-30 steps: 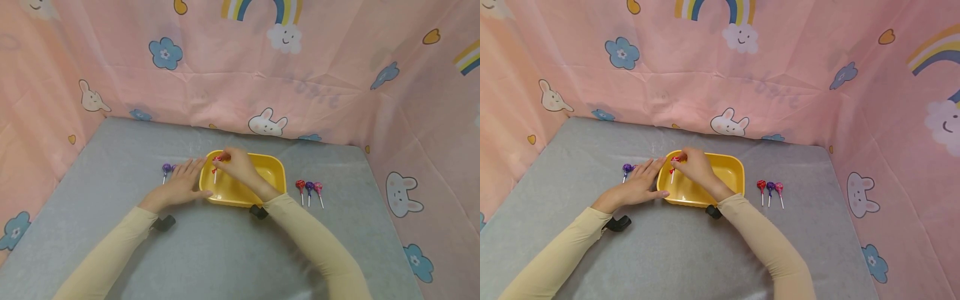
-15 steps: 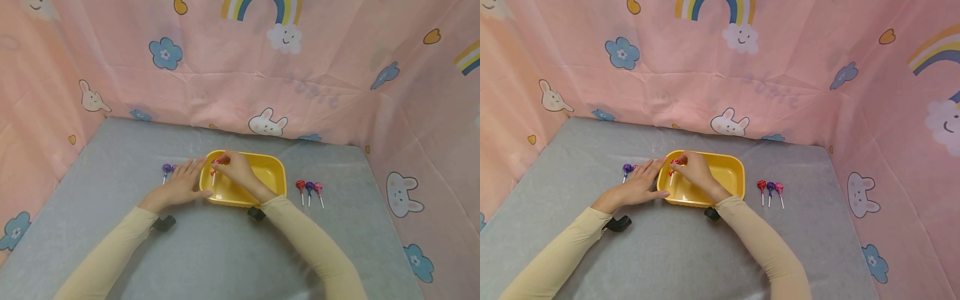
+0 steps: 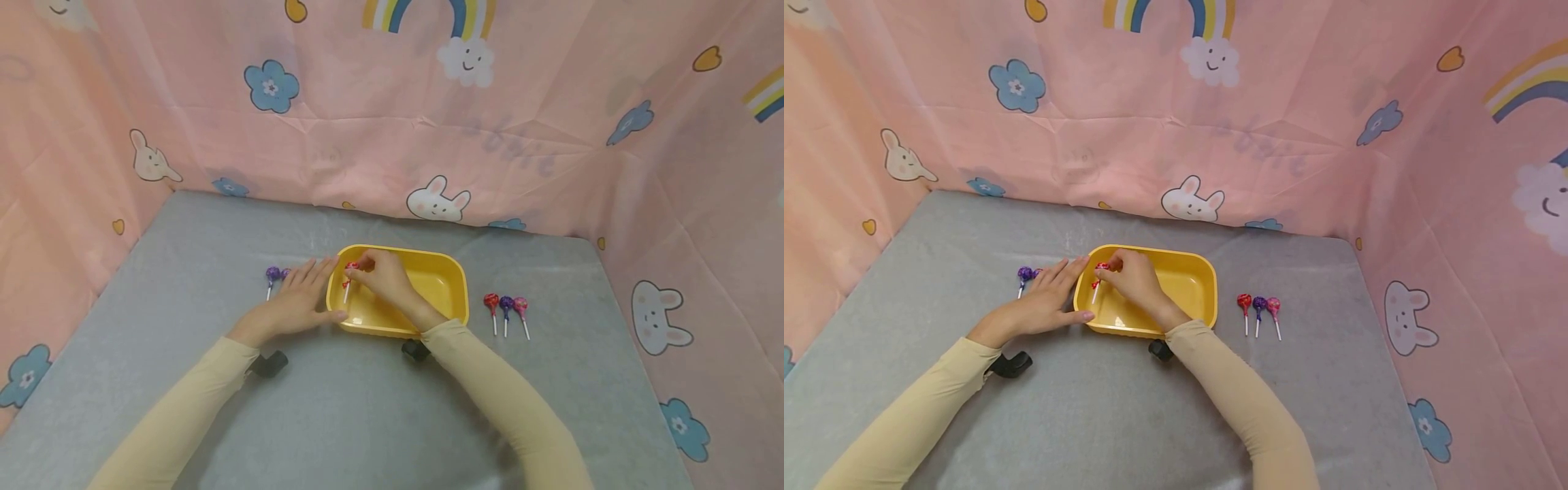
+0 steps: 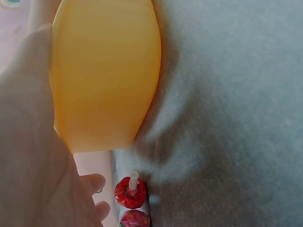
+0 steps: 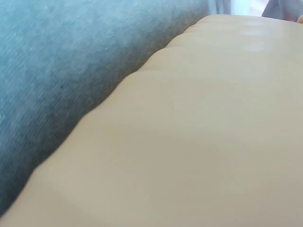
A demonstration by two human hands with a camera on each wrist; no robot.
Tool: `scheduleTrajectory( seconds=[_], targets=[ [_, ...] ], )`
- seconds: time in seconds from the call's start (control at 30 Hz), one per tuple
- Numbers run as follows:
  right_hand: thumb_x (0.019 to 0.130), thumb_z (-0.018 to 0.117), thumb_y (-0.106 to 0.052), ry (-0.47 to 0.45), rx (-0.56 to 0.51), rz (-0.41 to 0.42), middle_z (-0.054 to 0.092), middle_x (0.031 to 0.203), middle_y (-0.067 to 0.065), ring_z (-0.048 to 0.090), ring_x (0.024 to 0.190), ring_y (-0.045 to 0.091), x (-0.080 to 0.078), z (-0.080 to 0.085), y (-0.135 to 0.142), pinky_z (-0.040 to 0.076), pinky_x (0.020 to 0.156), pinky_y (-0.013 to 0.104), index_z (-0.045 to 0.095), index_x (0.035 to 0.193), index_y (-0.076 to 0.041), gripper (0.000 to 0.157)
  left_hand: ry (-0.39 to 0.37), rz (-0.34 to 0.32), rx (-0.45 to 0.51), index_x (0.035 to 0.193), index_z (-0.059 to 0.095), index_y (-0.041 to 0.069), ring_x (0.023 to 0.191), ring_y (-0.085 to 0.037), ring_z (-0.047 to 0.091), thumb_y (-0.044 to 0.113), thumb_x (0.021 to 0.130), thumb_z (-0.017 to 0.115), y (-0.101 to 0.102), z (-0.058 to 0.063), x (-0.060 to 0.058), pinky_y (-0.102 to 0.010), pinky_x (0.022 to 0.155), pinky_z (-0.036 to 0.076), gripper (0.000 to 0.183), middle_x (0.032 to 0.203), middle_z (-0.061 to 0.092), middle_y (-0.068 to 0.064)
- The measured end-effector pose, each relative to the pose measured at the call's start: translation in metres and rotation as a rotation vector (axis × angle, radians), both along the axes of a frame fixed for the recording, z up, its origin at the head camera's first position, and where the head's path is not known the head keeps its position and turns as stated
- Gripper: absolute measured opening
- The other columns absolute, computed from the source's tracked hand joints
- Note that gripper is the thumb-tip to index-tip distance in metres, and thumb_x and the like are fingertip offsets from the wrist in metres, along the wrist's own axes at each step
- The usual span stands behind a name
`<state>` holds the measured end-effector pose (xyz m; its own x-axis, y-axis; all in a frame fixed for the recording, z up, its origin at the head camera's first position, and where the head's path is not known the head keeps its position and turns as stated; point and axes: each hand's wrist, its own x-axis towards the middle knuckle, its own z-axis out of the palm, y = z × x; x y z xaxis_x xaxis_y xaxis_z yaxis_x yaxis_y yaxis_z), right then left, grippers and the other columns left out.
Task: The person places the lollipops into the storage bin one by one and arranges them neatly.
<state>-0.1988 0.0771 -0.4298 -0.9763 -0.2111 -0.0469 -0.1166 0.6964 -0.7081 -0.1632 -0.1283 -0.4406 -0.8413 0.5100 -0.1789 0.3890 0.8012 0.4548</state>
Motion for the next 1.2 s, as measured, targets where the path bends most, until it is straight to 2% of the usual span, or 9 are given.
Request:
scheduleTrajectory(
  seconds=[0.67,1.0,1.2],
  targets=[
    [0.088,0.075,-0.037,0.032,0.015,0.03,0.07,0.091,0.003,0.059,0.086,0.017,-0.001,-0.011,-0.001,0.054,0.082,0.029,0.069,0.094,-0.01,0.028,0.016,0.0,0.002,0.161,-0.005,0.021,0.155,-0.04,0.002,0.072,0.086,0.055,0.001,-0.001,0.0,-0.064,0.123,0.003,0.108,0.169,0.007,-0.01],
    [0.089,0.073,-0.036,0.051,0.036,0.064,0.069,0.088,0.003,0.057,0.081,0.015,0.0,-0.011,-0.001,0.049,0.075,0.025,0.07,0.093,-0.009,0.027,0.011,-0.001,0.003,0.16,-0.005,0.02,0.155,-0.04,0.003,0.069,0.087,0.056,0.001,-0.001,0.0,-0.065,0.123,0.005,0.107,0.169,0.007,-0.011],
    [0.089,0.073,-0.036,0.059,0.054,0.068,0.068,0.087,0.002,0.057,0.081,0.015,-0.001,-0.015,-0.001,0.049,0.076,0.026,0.07,0.093,-0.01,0.026,0.006,-0.001,0.007,0.16,-0.005,0.02,0.156,-0.04,0.002,0.07,0.087,0.056,0.001,0.0,0.0,-0.065,0.123,0.005,0.107,0.169,0.006,-0.01]
  ],
)
